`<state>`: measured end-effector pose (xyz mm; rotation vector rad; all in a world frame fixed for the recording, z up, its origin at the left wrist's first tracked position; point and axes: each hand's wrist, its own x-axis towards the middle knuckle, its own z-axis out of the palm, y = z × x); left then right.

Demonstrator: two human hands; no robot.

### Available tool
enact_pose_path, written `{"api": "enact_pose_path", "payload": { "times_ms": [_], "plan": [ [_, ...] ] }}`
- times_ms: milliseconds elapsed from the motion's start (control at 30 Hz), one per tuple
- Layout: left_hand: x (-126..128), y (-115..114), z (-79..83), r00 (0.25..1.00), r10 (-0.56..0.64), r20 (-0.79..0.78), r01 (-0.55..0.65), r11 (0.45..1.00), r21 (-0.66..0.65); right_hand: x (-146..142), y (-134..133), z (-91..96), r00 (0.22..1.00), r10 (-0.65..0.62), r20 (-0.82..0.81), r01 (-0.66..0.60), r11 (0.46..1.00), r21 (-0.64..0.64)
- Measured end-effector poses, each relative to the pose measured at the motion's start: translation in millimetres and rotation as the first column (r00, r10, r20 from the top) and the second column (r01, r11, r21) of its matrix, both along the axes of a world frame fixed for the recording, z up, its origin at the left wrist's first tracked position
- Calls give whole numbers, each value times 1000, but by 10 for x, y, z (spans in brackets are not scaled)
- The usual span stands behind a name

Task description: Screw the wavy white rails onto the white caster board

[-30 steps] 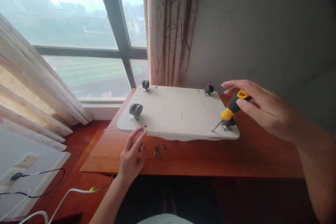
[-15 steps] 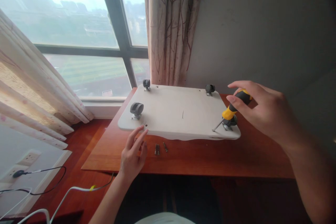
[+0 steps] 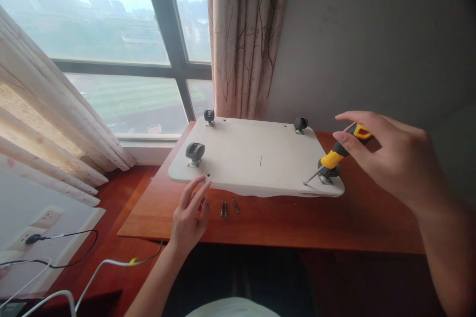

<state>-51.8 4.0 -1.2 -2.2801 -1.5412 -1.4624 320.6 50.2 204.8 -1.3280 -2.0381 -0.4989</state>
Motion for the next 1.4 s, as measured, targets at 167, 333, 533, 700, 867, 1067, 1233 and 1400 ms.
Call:
{"api": "enact_pose_path", "payload": {
  "times_ms": [167,333,533,700,867,1067,1233,1400],
  "plan": [
    [-22,9,-39,1000,-3,8,3,1000,-2,17,-28,39,985,130,-113,-149,972,-182],
    [-11,6,-23,1000,-3,5,3,1000,-1,53,-51,79,966,132,-221,-202,921,-334],
    [-3,-2,-6,1000,-2,5,2,1000,-9,-27,-62,71,998,-56,23,57,996,-69],
    [-9,0,-14,1000,-1,2,1,1000,-7,-75,-95,47,995,-49,89,49,999,6],
    [-8,-7,-12,1000,-1,8,1,1000,-3,-71,-84,40,995,-49,82,48,999,12],
    [-9,-3,-11,999,-31,43,31,999,6,48,-113,111,997,-79,8,78,991,106],
    [3,-49,20,998,-46,43,40,993,114,155,-165,74,983,-145,-113,159,979,125],
    [21,-43,158,959,-197,-204,204,979,11,175,-221,0,970,-128,-206,135,991,23]
  ]
}}
